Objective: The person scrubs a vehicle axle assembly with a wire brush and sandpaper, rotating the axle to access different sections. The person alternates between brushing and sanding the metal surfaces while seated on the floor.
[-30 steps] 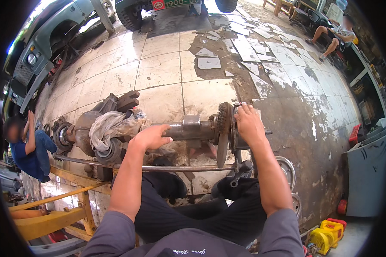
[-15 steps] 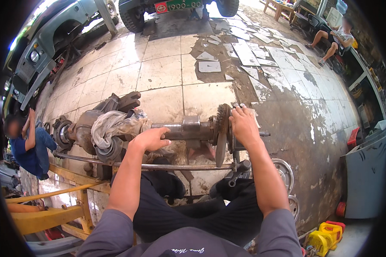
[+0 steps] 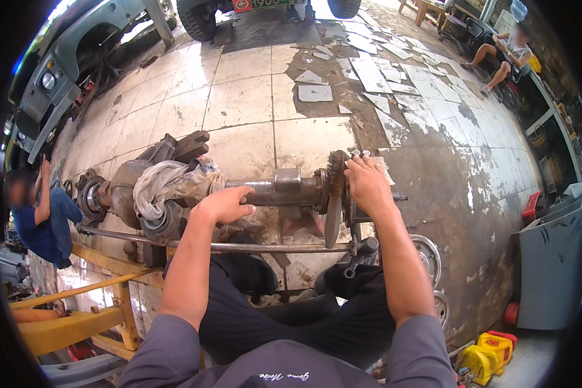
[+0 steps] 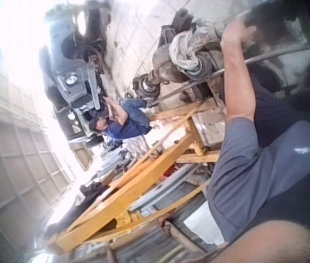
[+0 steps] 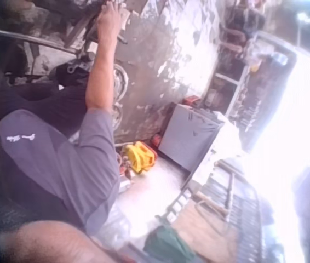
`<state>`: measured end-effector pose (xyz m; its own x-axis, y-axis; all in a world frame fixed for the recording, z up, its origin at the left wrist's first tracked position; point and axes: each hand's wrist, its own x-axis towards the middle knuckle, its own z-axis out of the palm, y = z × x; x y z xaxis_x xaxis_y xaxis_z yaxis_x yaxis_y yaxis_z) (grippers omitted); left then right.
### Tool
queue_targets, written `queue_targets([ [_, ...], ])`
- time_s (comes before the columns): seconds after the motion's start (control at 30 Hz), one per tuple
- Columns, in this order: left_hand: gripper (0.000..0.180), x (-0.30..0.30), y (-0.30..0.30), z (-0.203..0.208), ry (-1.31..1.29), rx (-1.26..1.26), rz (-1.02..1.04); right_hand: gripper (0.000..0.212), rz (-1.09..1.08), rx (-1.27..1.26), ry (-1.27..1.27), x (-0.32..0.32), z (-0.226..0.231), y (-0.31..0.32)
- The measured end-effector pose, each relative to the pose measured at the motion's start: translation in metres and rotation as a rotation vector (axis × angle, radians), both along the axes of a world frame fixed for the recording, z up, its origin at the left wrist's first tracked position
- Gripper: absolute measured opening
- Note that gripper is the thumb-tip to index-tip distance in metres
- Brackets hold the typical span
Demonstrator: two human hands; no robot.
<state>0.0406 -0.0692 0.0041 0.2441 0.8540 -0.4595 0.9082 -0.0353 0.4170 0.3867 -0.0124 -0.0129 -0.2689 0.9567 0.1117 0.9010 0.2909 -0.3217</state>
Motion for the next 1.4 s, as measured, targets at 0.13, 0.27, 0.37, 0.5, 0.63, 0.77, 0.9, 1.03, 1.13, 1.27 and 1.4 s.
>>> queue_targets([
  [0.13, 0.061, -0.004, 0.006, -0.005, 0.038, -0.038, 0.025, 0.036, -0.021, 0.007, -0.021, 0.000, 0.001, 0.004],
  [0.27, 0.070, 0.009, 0.002, 0.009, 0.239, 0.247, 0.186, 0.036, 0.006, 0.009, -0.068, -0.003, 0.001, -0.001],
  [0.37, 0.078, 0.003, 0.008, 0.008, 0.286, 0.361, 0.292, 0.037, -0.083, 0.016, -0.082, -0.006, 0.008, 0.002],
  [0.5, 0.083, -0.003, 0.015, 0.007, 0.345, 0.324, 0.346, 0.039, 0.000, -0.037, -0.086, -0.005, 0.006, -0.003],
  [0.63, 0.085, -0.012, 0.021, 0.003, 0.336, 0.244, 0.375, 0.043, -0.042, -0.020, -0.045, 0.003, 0.002, 0.006],
  [0.77, 0.086, -0.019, 0.021, 0.002, 0.348, 0.214, 0.382, 0.047, -0.029, -0.046, -0.034, -0.006, 0.018, -0.003],
  [0.9, 0.085, -0.016, 0.022, 0.004, 0.312, 0.200, 0.339, 0.049, -0.001, 0.036, 0.132, 0.008, 0.012, 0.002],
  [1.03, 0.082, -0.015, 0.023, 0.005, 0.290, 0.171, 0.313, 0.042, 0.014, -0.030, 0.030, 0.016, 0.008, 0.007],
  [1.13, 0.080, -0.015, 0.021, 0.004, 0.320, 0.136, 0.274, 0.039, 0.051, -0.011, -0.069, 0.003, 0.014, -0.001],
  [1.27, 0.080, -0.013, 0.021, 0.007, 0.290, 0.131, 0.267, 0.037, 0.063, 0.038, -0.042, 0.003, 0.007, -0.007],
  [1.4, 0.080, -0.014, 0.019, 0.005, 0.280, 0.107, 0.262, 0.037, 0.059, 0.055, -0.042, -0.005, 0.004, -0.007],
])
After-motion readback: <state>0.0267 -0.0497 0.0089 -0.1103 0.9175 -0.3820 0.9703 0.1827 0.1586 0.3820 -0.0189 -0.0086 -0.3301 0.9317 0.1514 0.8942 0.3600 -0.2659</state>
